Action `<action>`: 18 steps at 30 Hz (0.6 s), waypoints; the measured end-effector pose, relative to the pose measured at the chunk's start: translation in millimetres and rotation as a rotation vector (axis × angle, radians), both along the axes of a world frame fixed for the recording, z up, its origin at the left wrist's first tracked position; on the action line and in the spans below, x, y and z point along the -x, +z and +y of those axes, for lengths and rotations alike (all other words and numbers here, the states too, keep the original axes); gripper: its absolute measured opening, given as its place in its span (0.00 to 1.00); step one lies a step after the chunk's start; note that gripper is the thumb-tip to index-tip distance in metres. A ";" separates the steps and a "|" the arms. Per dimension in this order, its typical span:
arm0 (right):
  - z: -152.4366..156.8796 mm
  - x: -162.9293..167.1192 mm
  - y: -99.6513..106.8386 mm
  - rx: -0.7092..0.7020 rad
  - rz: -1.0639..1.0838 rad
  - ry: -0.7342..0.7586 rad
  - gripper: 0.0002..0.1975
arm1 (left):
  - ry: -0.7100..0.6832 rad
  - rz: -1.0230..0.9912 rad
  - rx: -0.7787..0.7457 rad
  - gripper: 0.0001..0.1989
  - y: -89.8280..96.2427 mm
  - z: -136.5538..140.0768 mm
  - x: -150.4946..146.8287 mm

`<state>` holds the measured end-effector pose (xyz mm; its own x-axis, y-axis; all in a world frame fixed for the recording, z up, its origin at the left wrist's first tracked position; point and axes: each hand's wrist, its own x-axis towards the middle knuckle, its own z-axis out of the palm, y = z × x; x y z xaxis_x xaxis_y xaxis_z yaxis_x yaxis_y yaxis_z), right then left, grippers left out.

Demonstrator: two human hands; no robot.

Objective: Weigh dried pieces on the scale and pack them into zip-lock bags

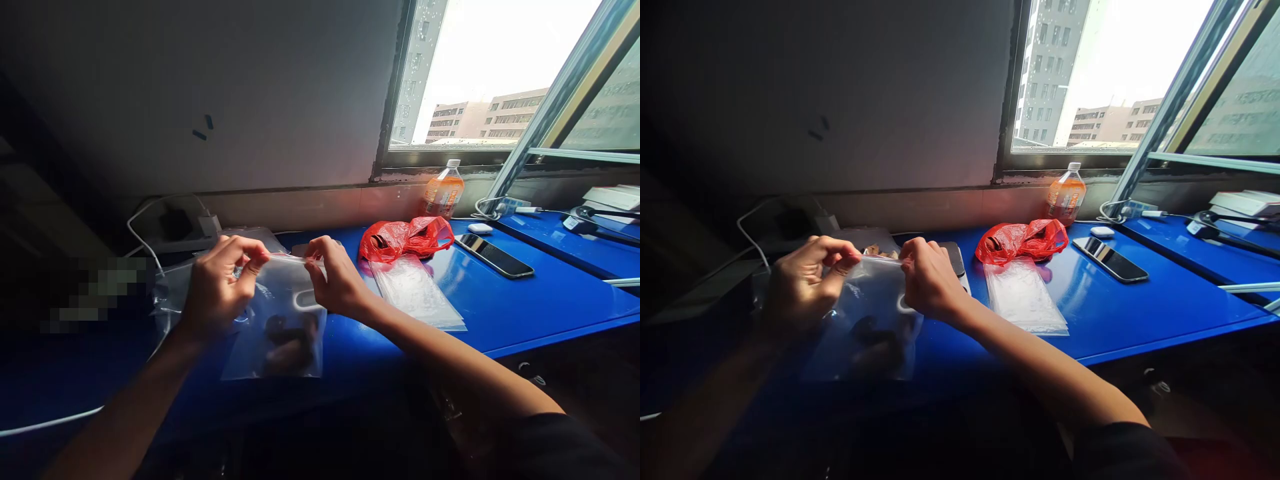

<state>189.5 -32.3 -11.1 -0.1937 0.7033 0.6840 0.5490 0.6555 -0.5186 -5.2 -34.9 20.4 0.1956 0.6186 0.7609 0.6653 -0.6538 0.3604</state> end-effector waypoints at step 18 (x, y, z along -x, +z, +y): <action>30.3 -176.1 29.6 -0.233 0.014 -0.655 0.10 | 0.329 -0.218 0.160 0.11 36.7 98.7 105.1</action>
<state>365.6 -2.0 18.6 0.2306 0.5065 0.8308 0.8637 0.2867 -0.4146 -110.3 63.8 57.1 -0.1868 0.7347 0.6522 0.7261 -0.3439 0.5954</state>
